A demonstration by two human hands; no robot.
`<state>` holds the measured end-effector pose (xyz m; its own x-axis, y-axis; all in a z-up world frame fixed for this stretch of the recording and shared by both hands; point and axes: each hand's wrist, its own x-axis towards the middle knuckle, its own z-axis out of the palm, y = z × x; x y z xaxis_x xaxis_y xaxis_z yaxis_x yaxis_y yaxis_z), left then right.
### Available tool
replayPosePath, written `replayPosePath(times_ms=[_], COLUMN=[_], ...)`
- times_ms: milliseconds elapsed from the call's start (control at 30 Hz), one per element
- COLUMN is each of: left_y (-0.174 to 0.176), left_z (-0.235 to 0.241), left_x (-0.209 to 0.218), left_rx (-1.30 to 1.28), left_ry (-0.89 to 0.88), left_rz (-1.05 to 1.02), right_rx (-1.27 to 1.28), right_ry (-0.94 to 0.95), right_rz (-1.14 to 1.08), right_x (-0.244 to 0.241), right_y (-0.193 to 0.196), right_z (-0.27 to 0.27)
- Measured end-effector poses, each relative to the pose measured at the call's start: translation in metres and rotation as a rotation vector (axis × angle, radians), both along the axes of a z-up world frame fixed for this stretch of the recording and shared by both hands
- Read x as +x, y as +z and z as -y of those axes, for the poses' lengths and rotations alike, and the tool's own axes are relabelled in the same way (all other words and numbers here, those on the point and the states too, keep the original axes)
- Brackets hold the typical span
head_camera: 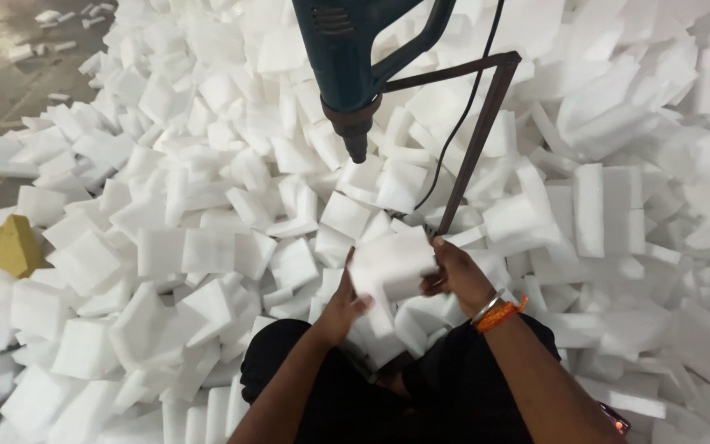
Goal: The person sits on the floor and repeatedly picks up small white foam pieces, holding them under a stationary heat gun to apply heat, then places them back into the pile. The process is repeated continuously with different foam pieces.
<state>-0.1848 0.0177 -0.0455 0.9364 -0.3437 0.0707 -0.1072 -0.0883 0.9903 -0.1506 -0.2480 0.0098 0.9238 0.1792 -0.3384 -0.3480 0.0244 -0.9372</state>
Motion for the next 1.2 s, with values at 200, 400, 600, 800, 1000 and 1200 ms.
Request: replayPosePath(times_ms=[200,400,600,800,1000,1200], left_y=[-0.017,-0.003,0.013,0.040,0.048,0.030], left_z=[-0.001,0.001,0.005,0.002,-0.016,-0.011], left_x=[0.028,0.038,0.063,0.128,0.153,0.123], left_rx=[-0.457,-0.411,-0.198,-0.362,-0.449,-0.306], left_ry=[-0.081,0.120,0.262,0.357,0.255,0.308], left_rz=[-0.532,-0.468,0.075,0.054,0.065,0.112], right_rx=[-1.004,-0.477,-0.399,-0.348,-0.263,-0.334], right_ry=[-0.074,-0.082,-0.247,-0.353,-0.304,-0.336], right_rz=[0.946,0.508,0.568,0.682,0.876,0.800], right_x=[0.016,0.050,0.088,0.129,0.148,0.126], right_y=[-0.006,-0.014,-0.022,-0.001,0.023,0.001], right_z=[-0.004,-0.026,-0.049,-0.065,-0.067,-0.077])
